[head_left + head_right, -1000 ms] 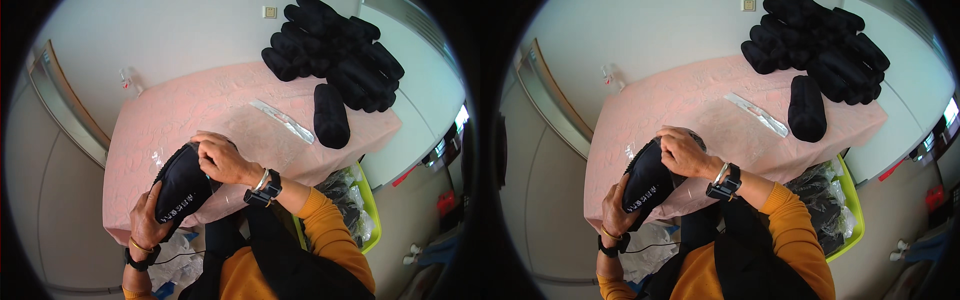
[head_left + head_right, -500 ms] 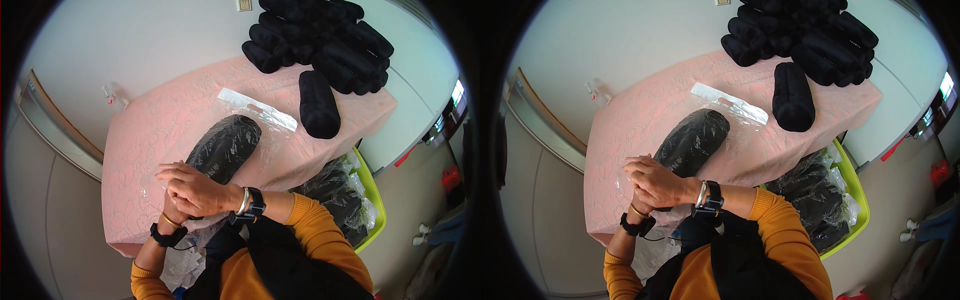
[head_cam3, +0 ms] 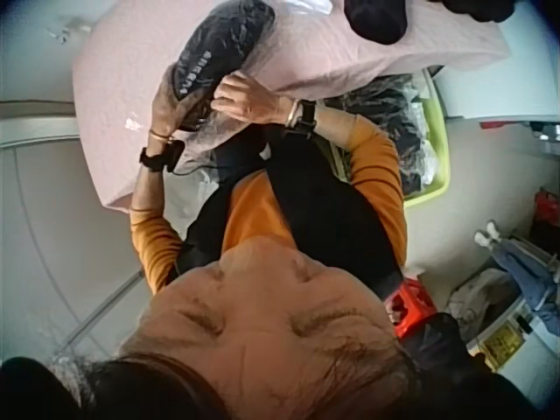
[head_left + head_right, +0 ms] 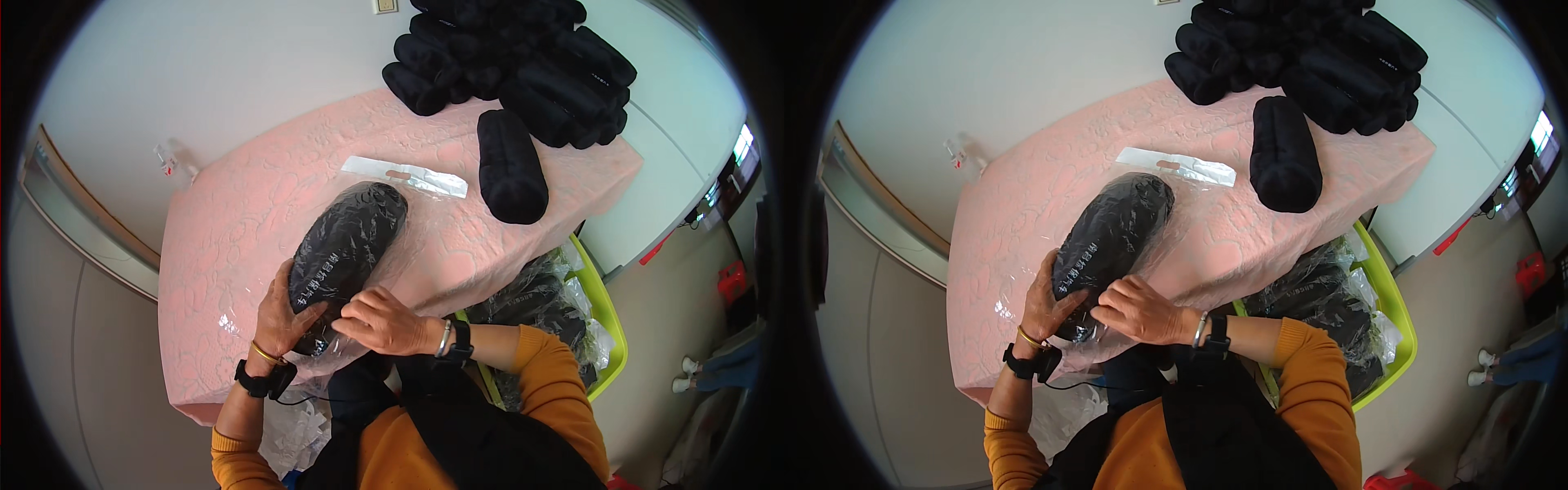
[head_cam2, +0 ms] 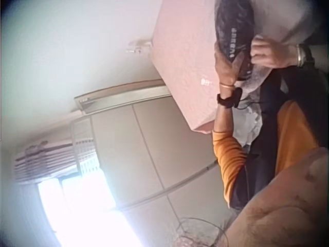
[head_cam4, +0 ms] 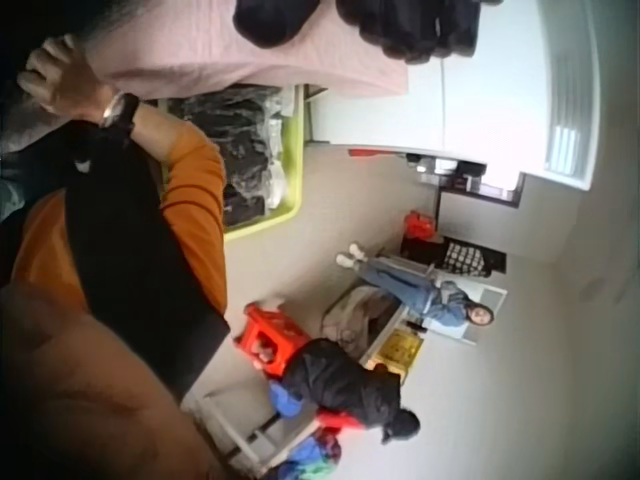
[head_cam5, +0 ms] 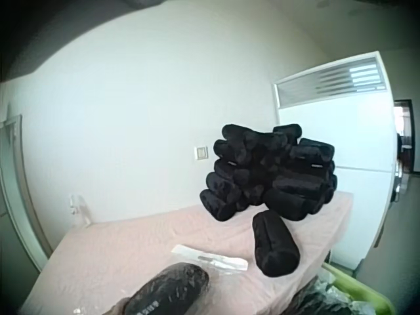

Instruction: The person smooths a plastic bag on a table, slides a black cushion inside, and presses the air out before placing it into a green bin. This process is repeated for a second cushion.

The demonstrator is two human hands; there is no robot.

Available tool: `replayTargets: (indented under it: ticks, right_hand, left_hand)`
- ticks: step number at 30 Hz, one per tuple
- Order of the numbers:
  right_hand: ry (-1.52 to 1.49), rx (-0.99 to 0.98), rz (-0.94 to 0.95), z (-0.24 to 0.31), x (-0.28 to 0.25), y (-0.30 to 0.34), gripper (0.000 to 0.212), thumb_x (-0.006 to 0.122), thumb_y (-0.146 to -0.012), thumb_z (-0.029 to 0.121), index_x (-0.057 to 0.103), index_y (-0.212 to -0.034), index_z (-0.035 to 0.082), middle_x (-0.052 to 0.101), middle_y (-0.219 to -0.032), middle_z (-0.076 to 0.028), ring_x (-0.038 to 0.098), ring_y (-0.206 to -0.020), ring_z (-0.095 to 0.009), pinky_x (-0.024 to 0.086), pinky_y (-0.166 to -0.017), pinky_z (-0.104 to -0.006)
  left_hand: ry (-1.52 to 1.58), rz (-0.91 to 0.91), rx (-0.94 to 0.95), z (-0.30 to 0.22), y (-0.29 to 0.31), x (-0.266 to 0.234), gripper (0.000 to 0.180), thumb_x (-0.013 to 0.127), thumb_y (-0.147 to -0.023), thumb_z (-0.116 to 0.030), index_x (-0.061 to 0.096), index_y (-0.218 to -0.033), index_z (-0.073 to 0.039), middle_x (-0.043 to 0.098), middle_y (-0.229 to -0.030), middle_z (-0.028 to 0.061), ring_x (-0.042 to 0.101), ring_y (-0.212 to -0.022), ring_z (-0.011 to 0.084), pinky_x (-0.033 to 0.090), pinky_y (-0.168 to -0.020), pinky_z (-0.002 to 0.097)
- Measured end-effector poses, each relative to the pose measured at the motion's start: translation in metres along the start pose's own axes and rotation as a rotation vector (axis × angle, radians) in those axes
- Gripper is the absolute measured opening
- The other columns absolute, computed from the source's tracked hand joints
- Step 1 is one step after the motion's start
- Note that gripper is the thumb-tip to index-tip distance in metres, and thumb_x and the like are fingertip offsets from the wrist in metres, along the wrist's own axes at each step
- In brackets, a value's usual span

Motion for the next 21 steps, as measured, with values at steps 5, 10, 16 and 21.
replayTargets:
  ticks: [5, 10, 16, 21]
  right_hand:
    - [-0.078, 0.007, -0.011, 0.000, 0.014, -0.005, 0.014, 0.065, -0.078, 0.010, 0.062, -0.092, 0.010, 0.051, -0.088, -0.002, 0.053, -0.087, -0.020, 0.042, -0.084, -0.0352]
    - [-0.166, -0.050, -0.075, 0.017, 0.022, -0.013, 0.008, 0.061, -0.078, 0.011, 0.060, -0.085, 0.010, 0.050, -0.084, -0.001, 0.051, -0.085, -0.019, 0.041, -0.081, -0.0339]
    - [-0.184, -0.093, 0.104, 0.030, 0.016, -0.020, 0.018, 0.069, -0.076, 0.012, 0.063, -0.093, 0.009, 0.053, -0.089, -0.001, 0.054, -0.088, -0.018, 0.044, -0.083, -0.0350]
    - [-0.109, -0.090, -0.103, -0.015, -0.060, -0.056, 0.031, 0.074, -0.079, 0.025, 0.066, -0.103, 0.006, 0.059, -0.101, -0.007, 0.058, -0.096, -0.023, 0.046, -0.086, -0.0382]
  left_hand:
    - [0.031, 0.027, -0.017, 0.001, 0.001, -0.002, 0.085, 0.080, -0.074, -0.028, 0.036, -0.142, -0.001, 0.057, -0.122, 0.0266, 0.059, -0.110, 0.0408, 0.049, -0.093, 0.0419]
    - [0.015, 0.014, 0.061, -0.004, -0.004, 0.001, 0.084, 0.081, -0.073, -0.025, 0.038, -0.141, -0.003, 0.057, -0.123, 0.0261, 0.057, -0.112, 0.0412, 0.047, -0.095, 0.0422]
    - [0.008, 0.104, 0.145, -0.004, -0.015, -0.003, 0.083, 0.082, -0.071, -0.021, 0.039, -0.141, -0.004, 0.056, -0.123, 0.0244, 0.054, -0.113, 0.0417, 0.045, -0.098, 0.0432]
    - [-0.010, 0.189, 0.253, -0.007, -0.016, -0.012, 0.086, 0.084, -0.069, -0.018, 0.040, -0.142, -0.005, 0.055, -0.128, 0.0216, 0.052, -0.117, 0.0399, 0.044, -0.100, 0.0427]
Point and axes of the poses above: each hand's wrist, its own y-axis away from the middle knuckle, its own x-axis out of the palm, z = x × y, the point moved 4 cm from there along -y, towards the middle knuckle
